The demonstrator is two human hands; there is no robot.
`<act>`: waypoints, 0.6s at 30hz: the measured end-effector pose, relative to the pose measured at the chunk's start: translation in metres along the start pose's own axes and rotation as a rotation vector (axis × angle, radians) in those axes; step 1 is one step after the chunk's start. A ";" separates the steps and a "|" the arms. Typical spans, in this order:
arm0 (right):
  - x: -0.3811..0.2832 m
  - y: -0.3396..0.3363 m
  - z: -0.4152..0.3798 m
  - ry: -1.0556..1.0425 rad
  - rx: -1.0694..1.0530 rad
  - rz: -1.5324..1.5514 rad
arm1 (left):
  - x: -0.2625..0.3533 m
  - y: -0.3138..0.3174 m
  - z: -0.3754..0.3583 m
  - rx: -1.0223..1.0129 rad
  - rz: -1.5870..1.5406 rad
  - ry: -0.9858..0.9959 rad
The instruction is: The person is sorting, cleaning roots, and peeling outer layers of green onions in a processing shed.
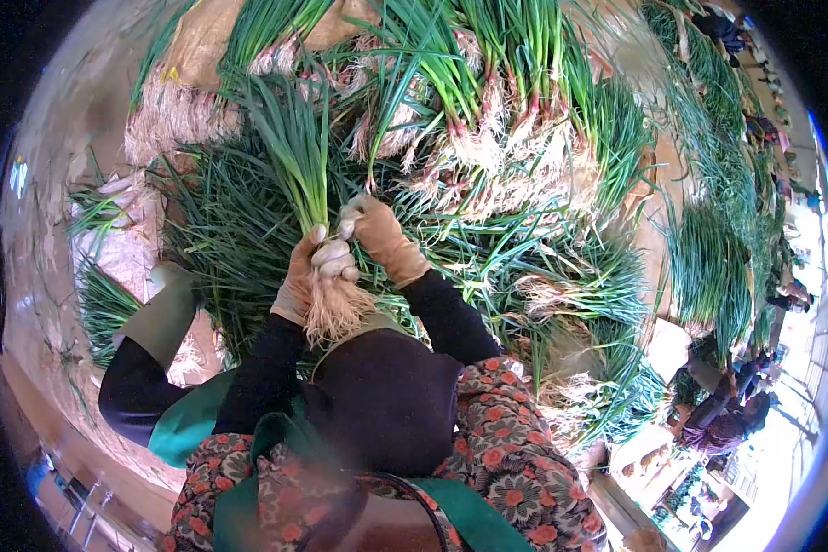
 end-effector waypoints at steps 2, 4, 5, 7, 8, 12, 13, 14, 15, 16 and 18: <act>-0.003 -0.026 0.012 0.045 0.235 -0.745 | -0.003 0.031 -0.007 -0.136 0.043 -0.047; 0.043 -0.020 0.032 0.161 -0.228 -1.064 | 0.009 0.043 -0.002 -0.107 0.247 0.019; 0.041 -0.017 0.025 0.135 -0.348 -1.098 | 0.019 0.037 -0.003 0.012 0.357 0.099; 0.023 -0.038 0.043 0.301 -0.084 -0.766 | 0.041 0.011 0.004 0.230 0.501 0.216; 0.005 -0.054 0.052 0.194 0.169 -0.684 | 0.048 0.002 0.012 0.291 0.503 0.237; 0.010 -0.064 0.095 0.117 0.312 -0.811 | 0.057 -0.027 0.023 0.420 0.670 0.297; 0.014 -0.066 0.105 0.114 0.293 -0.809 | 0.062 -0.031 0.025 0.433 0.702 0.334; 0.017 -0.067 0.111 0.113 0.268 -0.808 | 0.064 -0.029 0.023 0.443 0.734 0.334; -0.006 -0.072 0.091 0.044 0.291 -0.401 | 0.066 -0.024 0.018 0.455 0.761 0.338; -0.009 -0.082 0.092 -0.026 0.264 -0.542 | 0.067 -0.019 0.013 0.468 0.787 0.340; -0.047 -0.084 0.054 -0.177 0.192 -0.554 | 0.059 0.010 0.008 0.405 0.705 0.287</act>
Point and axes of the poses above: each hand's wrist, its own z-axis towards the middle knuckle, its own y-axis out of the palm, x = y × z, the point moved 7 cm from there along z, towards the middle knuckle, and after that the axes turned 8 degrees about y, right-handed, at the moved point
